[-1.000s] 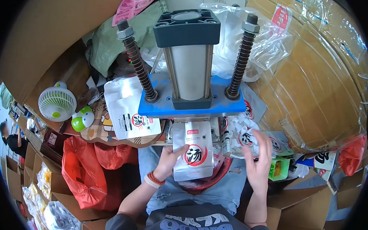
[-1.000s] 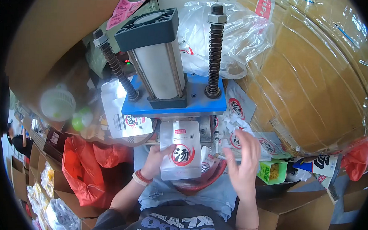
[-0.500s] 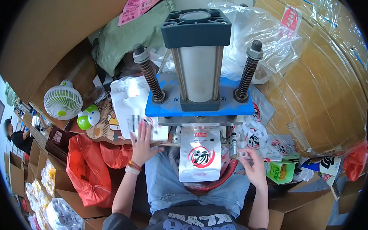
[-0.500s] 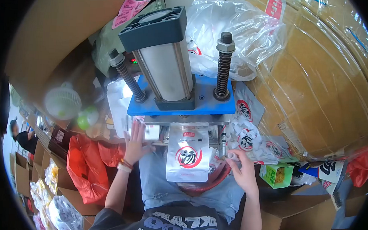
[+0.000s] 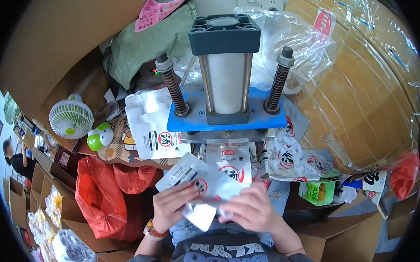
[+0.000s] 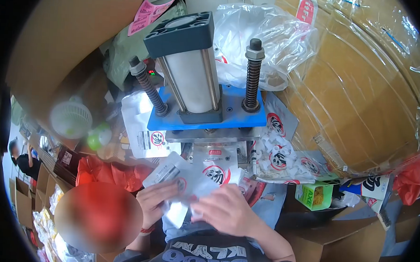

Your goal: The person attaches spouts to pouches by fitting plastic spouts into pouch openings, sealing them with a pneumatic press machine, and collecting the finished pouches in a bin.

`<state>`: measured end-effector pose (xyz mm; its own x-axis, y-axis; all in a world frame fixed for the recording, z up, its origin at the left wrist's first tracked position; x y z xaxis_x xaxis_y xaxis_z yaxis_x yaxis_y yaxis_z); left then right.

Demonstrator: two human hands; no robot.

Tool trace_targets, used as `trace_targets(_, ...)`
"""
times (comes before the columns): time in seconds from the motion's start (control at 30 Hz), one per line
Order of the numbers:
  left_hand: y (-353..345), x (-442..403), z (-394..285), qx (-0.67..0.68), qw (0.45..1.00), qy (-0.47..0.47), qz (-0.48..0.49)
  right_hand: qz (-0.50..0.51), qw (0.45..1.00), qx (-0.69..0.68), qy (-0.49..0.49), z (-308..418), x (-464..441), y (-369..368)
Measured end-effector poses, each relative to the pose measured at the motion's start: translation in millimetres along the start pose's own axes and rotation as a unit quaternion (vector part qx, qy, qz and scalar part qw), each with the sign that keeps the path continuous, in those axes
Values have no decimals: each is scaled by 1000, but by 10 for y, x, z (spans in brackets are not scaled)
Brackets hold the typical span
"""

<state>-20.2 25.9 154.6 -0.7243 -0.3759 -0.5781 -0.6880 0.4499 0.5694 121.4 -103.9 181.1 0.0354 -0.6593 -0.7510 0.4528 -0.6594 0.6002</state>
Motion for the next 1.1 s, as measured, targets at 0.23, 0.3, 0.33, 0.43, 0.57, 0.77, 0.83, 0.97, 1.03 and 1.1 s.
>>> trace_targets(0.23, -890, 231, 574, 234, 940, 215, 122, 59, 978, 91, -181, -494, 130, -125)
trace_targets(0.3, -1199, 368, 887, 272, 862, 398, 157, 41, 964, 103, -242, -666, 227, -88)
trace_targets(0.33, -1260, 305, 969, 364, 842, 393, 64, 24, 961, 114, -251, -696, 269, 31)
trace_targets(0.43, -1274, 70, 1093, 518, 736, 431, -64, -22, 943, 161, -291, -775, 343, 475)
trace_targets(0.57, -1449, 40, 1333, 569, 685, 448, -80, 62, 857, 393, -328, -1440, 816, 98)
trace_targets(0.77, -873, -77, 1507, 366, 838, 402, -45, 172, 898, 157, -373, -1403, 1090, -45)
trace_targets(0.83, -214, -200, 1582, -174, 960, 197, -100, 157, 915, 125, -349, -1449, 1159, 36)
trace_targets(0.97, -193, 295, 1951, -338, 914, 205, 88, 137, 915, -11, -380, -1456, 1149, 131)
trace_targets(1.03, -111, 527, 1852, -245, 965, 88, -30, 121, 891, -67, -432, -1438, 1120, 179)
trace_targets(1.1, 32, 587, 1734, -127, 967, 208, -70, 1, 923, -108, -368, -1239, 909, 324)
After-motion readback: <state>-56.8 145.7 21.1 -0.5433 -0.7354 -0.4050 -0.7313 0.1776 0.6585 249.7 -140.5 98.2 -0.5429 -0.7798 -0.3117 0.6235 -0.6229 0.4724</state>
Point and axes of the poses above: each hand's wrist, its own x-axis away from the middle knuckle, its own y-axis out of the back of the hand, z = x × y, the point moved 8 cm from there along -x, towards the middle knuckle, and after that the axes turned 10 degrees about x, right-handed, at the moved point
